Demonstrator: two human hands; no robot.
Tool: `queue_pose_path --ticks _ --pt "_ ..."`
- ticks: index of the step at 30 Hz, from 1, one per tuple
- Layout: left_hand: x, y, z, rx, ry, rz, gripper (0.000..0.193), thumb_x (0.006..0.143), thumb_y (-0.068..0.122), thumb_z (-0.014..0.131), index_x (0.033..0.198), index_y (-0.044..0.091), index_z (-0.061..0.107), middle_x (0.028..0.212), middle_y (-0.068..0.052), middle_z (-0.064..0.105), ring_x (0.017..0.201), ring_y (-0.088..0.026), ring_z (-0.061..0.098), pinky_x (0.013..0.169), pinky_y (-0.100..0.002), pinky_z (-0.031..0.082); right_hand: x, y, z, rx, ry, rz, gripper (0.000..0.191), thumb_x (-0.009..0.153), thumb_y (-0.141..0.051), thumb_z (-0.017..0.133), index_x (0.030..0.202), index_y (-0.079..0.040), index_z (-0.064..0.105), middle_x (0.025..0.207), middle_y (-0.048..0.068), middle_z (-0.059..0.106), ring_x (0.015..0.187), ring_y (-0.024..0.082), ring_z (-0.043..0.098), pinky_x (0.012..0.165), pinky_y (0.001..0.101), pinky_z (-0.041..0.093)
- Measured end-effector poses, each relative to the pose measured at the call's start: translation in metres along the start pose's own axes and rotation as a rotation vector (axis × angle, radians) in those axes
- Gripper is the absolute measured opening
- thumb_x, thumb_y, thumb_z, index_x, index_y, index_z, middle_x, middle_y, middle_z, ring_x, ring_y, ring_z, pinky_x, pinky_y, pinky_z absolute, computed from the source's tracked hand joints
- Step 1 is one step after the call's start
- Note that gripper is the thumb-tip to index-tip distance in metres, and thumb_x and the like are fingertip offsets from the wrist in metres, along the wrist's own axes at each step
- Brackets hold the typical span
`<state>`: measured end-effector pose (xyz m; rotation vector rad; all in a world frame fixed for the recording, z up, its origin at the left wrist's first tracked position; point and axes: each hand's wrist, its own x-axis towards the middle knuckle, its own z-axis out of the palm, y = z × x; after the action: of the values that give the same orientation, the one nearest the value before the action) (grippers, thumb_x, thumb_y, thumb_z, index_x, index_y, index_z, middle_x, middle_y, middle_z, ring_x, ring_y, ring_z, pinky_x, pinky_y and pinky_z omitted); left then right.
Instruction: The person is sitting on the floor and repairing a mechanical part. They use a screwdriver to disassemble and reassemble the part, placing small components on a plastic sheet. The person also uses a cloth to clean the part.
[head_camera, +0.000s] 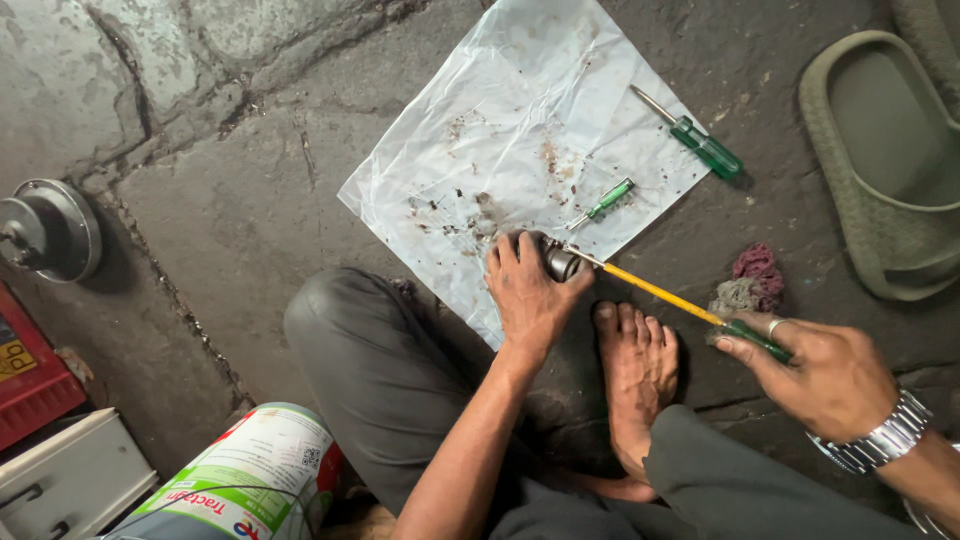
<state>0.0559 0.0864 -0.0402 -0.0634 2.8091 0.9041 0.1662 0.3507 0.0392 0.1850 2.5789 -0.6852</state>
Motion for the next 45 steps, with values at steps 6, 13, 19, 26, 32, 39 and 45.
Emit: queue_pose_path --ticks 6,13,19,26,32,39,45 --pt "0.0 0.003 -0.004 -0.055 0.032 0.022 0.059 0.068 0.042 0.088 0.107 0.003 0.065 0.116 -0.021 0.057 0.11 -0.044 0.052 0.092 -0.055 0.044 0.034 0.004 0.009 0.002 0.332 0.063 0.036 0.099 -0.029 0.076 0.129 -0.01 0.073 0.095 0.012 0.076 0.068 0.019 0.068 0.057 0.0339 0.053" --pt "0.002 0.007 -0.007 -0.076 0.077 0.068 0.057 0.068 0.04 0.089 0.107 0.004 0.066 0.113 -0.019 0.057 0.109 -0.042 0.053 0.092 -0.053 0.046 0.121 -0.048 0.0 -0.379 0.6 -0.428 0.039 0.092 -0.017 0.073 0.129 -0.005 0.067 0.123 0.02 0.062 0.115 0.033 0.061 0.098 0.0486 0.054" --pt "0.004 0.012 -0.01 -0.088 0.075 0.076 0.057 0.067 0.039 0.089 0.107 0.005 0.066 0.114 -0.019 0.058 0.109 -0.042 0.053 0.092 -0.054 0.045 0.166 -0.086 0.012 -0.293 0.389 -0.597 0.033 0.084 -0.008 0.066 0.117 -0.012 0.069 0.114 0.009 0.065 0.103 0.03 0.066 0.087 0.0441 0.055" --pt "0.003 0.011 -0.011 -0.07 0.075 0.05 0.058 0.066 0.041 0.089 0.106 0.005 0.066 0.114 -0.02 0.057 0.109 -0.043 0.052 0.092 -0.055 0.045 0.131 -0.08 0.03 0.108 0.234 -0.441 0.029 0.09 -0.017 0.07 0.116 -0.003 0.068 0.099 0.014 0.068 0.067 0.03 0.068 0.059 0.0401 0.056" --pt "0.002 0.009 -0.01 -0.076 0.069 0.051 0.057 0.064 0.037 0.088 0.107 0.005 0.066 0.115 -0.02 0.057 0.111 -0.044 0.052 0.093 -0.055 0.045 0.092 -0.078 0.056 0.256 0.283 -0.315 0.023 0.091 -0.012 0.072 0.111 -0.002 0.071 0.085 0.015 0.069 0.066 0.033 0.067 0.058 0.0408 0.054" --pt "0.0 0.008 -0.011 -0.09 0.048 0.039 0.059 0.064 0.037 0.087 0.109 0.005 0.066 0.117 -0.02 0.058 0.112 -0.044 0.052 0.092 -0.056 0.045 0.084 -0.075 0.075 0.355 0.332 -0.305 0.021 0.096 -0.007 0.066 0.115 0.001 0.068 0.092 0.017 0.068 0.076 0.034 0.068 0.068 0.0412 0.055" --pt "-0.001 0.006 -0.014 -0.085 0.018 0.039 0.061 0.067 0.041 0.087 0.111 0.005 0.066 0.123 -0.023 0.056 0.115 -0.047 0.051 0.093 -0.059 0.043 0.087 -0.076 0.077 0.327 0.3 -0.27 0.023 0.097 -0.009 0.067 0.117 -0.001 0.069 0.089 0.015 0.068 0.069 0.031 0.068 0.06 0.0399 0.055"
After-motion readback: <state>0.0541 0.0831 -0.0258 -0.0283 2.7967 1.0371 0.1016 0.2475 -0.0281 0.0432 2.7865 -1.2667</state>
